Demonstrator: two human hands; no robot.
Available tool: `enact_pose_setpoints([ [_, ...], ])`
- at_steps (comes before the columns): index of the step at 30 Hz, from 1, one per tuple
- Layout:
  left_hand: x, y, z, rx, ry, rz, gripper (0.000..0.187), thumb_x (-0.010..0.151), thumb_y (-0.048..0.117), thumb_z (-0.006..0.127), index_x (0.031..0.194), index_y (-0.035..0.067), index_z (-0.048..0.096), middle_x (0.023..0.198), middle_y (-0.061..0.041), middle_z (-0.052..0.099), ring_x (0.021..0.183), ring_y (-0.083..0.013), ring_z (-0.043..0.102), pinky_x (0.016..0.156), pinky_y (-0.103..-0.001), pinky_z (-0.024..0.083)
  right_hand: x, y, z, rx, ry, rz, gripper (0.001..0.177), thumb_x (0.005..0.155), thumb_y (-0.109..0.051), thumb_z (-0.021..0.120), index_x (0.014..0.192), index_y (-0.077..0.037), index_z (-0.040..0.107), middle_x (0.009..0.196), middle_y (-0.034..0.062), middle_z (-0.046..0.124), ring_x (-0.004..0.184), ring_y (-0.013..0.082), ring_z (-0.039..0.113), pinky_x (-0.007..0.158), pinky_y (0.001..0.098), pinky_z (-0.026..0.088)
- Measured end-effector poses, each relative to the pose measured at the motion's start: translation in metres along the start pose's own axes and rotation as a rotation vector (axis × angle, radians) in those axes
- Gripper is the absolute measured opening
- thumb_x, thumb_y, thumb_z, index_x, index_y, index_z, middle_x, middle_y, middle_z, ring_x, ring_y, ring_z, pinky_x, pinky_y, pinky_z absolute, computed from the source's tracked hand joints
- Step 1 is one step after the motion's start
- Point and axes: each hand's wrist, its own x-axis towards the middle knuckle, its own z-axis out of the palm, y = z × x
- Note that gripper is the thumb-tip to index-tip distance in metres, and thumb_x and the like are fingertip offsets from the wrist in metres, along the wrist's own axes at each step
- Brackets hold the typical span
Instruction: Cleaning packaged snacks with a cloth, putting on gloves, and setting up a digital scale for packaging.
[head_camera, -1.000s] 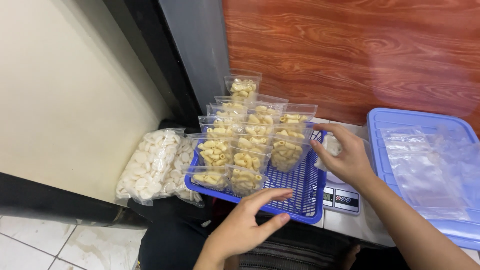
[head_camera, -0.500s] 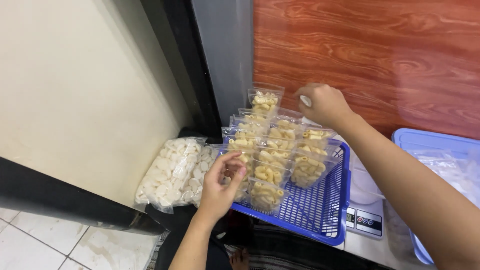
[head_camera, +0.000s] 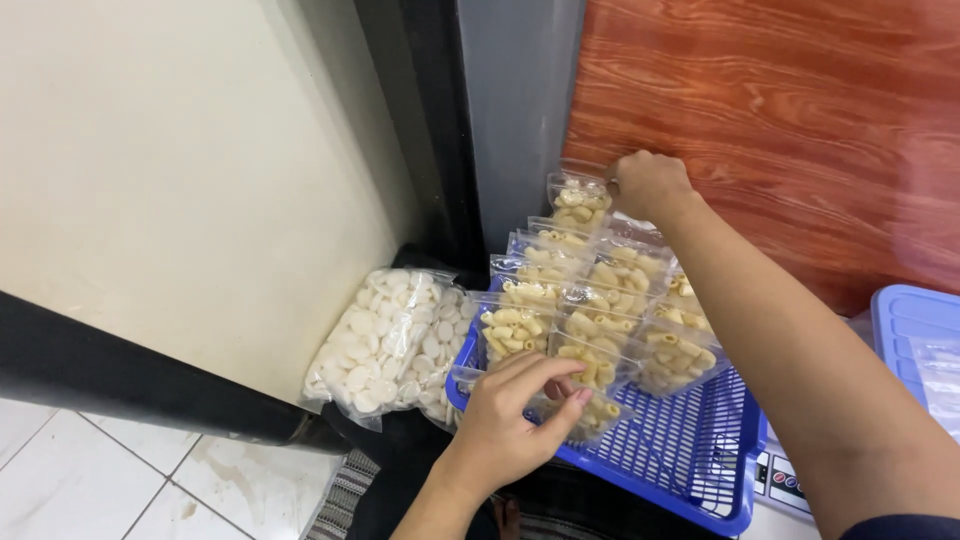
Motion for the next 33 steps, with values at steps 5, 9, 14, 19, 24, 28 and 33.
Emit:
enact_pose_setpoints([
  [5, 0.004, 0.007, 0.009, 0.006, 0.000, 0.036, 0.019, 0.094, 0.011, 0.073, 0.110, 0.004, 0.071, 0.086, -0.004, 0.070, 0.079, -0.0161, 0.067, 0.081, -0.032, 0.057, -0.016, 0.020, -0.015, -0.077, 0.117, -0.070, 0.036, 0.107, -0.040, 0.046, 0.126, -0.027, 0.073, 0.109, 0.0063, 0.076, 0.098, 0.0315, 0.073, 0.073, 0.0486, 0.060],
  [9, 0.006, 0.020, 0.018, -0.001, 0.043, 0.086, 0.019, 0.096, 0.017, 0.071, 0.110, 0.004, 0.070, 0.097, -0.004, 0.071, 0.093, -0.0201, 0.063, 0.088, -0.034, 0.052, -0.047, 0.053, -0.045, -0.118, 0.362, -0.156, 0.029, 0.101, -0.031, 0.049, 0.111, -0.025, 0.075, 0.099, 0.0046, 0.078, 0.090, 0.0343, 0.075, 0.064, 0.0533, 0.058],
  [14, 0.007, 0.037, 0.040, 0.024, 0.149, 0.110, 0.024, 0.097, 0.025, 0.067, 0.116, 0.009, 0.068, 0.114, -0.005, 0.066, 0.112, -0.0238, 0.059, 0.102, -0.039, 0.048, -0.169, 0.081, -0.102, -0.073, 0.730, -0.265, 0.023, 0.105, -0.029, 0.055, 0.111, -0.022, 0.076, 0.108, -0.0003, 0.079, 0.097, 0.0290, 0.074, 0.050, 0.0503, 0.053],
  [19, 0.005, 0.042, 0.062, 0.129, 0.396, 0.124, 0.052, 0.094, 0.024, 0.075, 0.137, 0.010, 0.049, 0.147, -0.016, 0.047, 0.146, -0.0361, 0.043, 0.125, -0.055, 0.037, -0.289, 0.095, -0.115, 0.320, 0.786, -0.541, 0.018, 0.099, -0.010, 0.070, 0.110, 0.004, 0.074, 0.101, 0.0155, 0.077, 0.085, 0.0280, 0.074, 0.075, 0.0397, 0.057],
  [24, 0.008, 0.069, 0.072, -0.150, 0.047, -0.144, 0.095, 0.072, 0.048, 0.085, 0.148, 0.013, 0.039, 0.143, -0.013, 0.055, 0.137, -0.0311, 0.054, 0.119, -0.048, 0.045, -0.349, 0.095, -0.086, 0.633, 0.432, -0.417, 0.021, 0.093, -0.025, 0.065, 0.097, -0.011, 0.080, 0.082, -0.0028, 0.084, 0.072, 0.0096, 0.076, 0.067, 0.0271, 0.059],
  [28, -0.013, 0.066, 0.117, -0.820, -0.268, -0.526, 0.051, 0.087, 0.019, 0.077, 0.132, 0.008, 0.055, 0.119, -0.005, 0.070, 0.113, -0.0141, 0.067, 0.101, -0.029, 0.056, -0.364, 0.097, -0.056, 0.883, 0.233, -0.198, 0.025, 0.093, -0.030, 0.067, 0.092, -0.014, 0.086, 0.063, -0.0004, 0.073, 0.061, 0.0105, 0.065, 0.064, 0.0270, 0.051],
  [33, -0.018, 0.058, 0.156, -1.024, -0.079, -0.603, 0.059, 0.089, 0.018, 0.072, 0.142, 0.009, 0.049, 0.134, -0.011, 0.066, 0.123, -0.0205, 0.065, 0.104, -0.034, 0.055, -0.360, 0.101, -0.009, 1.492, 0.523, -0.069, 0.031, 0.099, -0.028, 0.057, 0.117, -0.006, 0.069, 0.082, 0.0066, 0.064, 0.074, 0.0141, 0.059, 0.071, 0.0298, 0.049],
])
